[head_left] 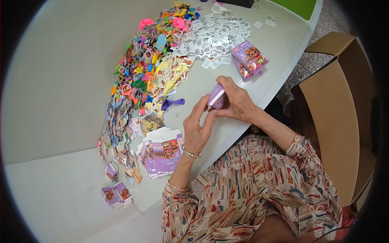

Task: Organizing small boxes into a large carton and preparing individual small boxes at a packing station.

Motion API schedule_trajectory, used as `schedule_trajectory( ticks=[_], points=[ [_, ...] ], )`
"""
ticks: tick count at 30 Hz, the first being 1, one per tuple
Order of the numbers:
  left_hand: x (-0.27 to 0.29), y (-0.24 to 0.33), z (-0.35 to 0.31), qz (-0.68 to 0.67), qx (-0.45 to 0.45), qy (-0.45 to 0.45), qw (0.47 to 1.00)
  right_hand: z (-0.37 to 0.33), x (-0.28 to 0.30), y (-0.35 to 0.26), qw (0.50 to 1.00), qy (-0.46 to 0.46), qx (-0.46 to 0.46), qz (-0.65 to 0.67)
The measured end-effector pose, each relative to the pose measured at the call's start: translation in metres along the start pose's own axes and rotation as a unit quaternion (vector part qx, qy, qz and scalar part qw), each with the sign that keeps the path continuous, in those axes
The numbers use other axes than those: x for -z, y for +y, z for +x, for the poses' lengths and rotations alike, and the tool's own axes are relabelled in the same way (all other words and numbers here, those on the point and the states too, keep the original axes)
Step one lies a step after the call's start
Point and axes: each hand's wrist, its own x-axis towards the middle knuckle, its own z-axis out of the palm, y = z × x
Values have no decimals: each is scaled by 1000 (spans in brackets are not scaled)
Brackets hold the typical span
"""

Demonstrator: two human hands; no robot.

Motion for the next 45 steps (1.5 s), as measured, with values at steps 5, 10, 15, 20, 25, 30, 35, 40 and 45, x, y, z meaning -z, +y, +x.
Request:
schedule_trajectory(
  ticks=[5,10,15,20,25,30,35,40,45],
  points=[
    [4,-11,-3,-71,36,3,997,1,-5,-5,999,24,39,-17],
    [-8,11,-2,183,-116,52,975,-2,-6,-4,999,14,23,-26],
    [-10,15,-10,173,-127,56,975,-10,-16,-4,999,12,17,-32],
    [-10,4,4,-27,-17,63,998,-10,-26,-2,992,60,-83,79],
    [-11,13,5,79,7,60,995,-9,-30,0,998,46,-49,10],
    [-11,16,10,217,-72,60,972,-8,-30,-3,997,58,-39,-22],
    [-12,12,11,227,-115,47,966,-9,-33,-4,997,59,-48,-33],
    [-20,17,10,306,-135,57,941,-11,-37,-1,996,58,-54,-41],
    [-7,14,16,255,-118,40,959,-9,-36,-3,997,63,-35,-40]
  ],
)
